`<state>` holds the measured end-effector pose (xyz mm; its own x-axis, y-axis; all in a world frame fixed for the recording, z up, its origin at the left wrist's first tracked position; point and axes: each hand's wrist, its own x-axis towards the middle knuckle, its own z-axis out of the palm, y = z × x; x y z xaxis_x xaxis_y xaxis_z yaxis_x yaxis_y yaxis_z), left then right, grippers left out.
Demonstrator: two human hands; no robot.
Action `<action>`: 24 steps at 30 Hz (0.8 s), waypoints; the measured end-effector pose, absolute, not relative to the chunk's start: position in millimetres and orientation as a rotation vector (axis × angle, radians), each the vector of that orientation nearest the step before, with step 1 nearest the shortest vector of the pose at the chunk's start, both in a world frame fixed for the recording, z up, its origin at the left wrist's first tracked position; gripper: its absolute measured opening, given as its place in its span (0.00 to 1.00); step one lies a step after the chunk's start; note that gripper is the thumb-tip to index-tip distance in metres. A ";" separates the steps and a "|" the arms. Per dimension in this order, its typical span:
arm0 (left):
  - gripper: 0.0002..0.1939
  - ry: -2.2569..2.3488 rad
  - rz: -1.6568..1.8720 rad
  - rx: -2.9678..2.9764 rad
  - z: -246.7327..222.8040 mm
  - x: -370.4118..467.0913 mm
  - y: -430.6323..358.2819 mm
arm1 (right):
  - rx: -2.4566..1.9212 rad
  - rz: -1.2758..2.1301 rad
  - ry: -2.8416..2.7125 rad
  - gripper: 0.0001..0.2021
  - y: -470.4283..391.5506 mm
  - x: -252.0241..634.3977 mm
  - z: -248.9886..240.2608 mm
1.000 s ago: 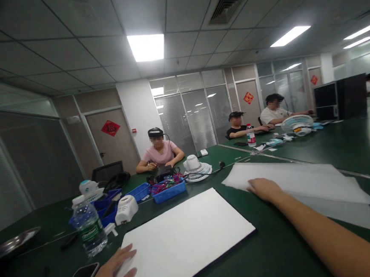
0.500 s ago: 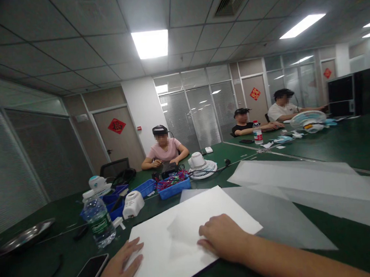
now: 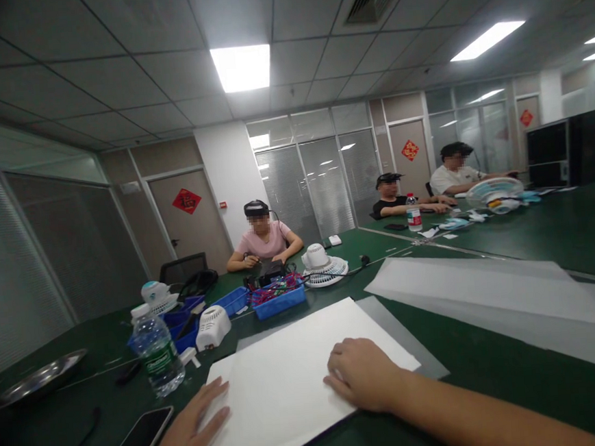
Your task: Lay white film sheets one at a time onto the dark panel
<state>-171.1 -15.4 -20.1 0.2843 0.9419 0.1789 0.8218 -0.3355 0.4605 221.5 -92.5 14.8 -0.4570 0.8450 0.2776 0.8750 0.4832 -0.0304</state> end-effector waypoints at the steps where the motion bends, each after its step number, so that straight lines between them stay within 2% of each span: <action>1: 0.34 1.615 0.604 2.293 -20.3 -170.3 -15.3 | -1.413 -0.140 -2.503 0.18 -93.4 221.5 14.8; 6: 0.32 1.622 0.587 2.341 -22.5 -167.7 -14.4 | -1.385 -0.081 -2.469 0.21 -74.9 255.1 19.5; 13: 0.30 1.598 0.660 2.292 -25.0 -170.5 -11.6 | -2.181 -0.271 -1.842 0.27 -39.0 401.4 9.9; 17: 0.30 1.630 0.688 2.268 -26.1 -173.7 -8.7 | -2.443 -0.246 -1.660 0.23 -37.1 443.4 -2.8; 24: 0.33 1.611 0.746 2.228 -27.7 -176.6 -8.1 | -2.472 -0.427 -1.789 0.16 -26.3 428.0 -7.0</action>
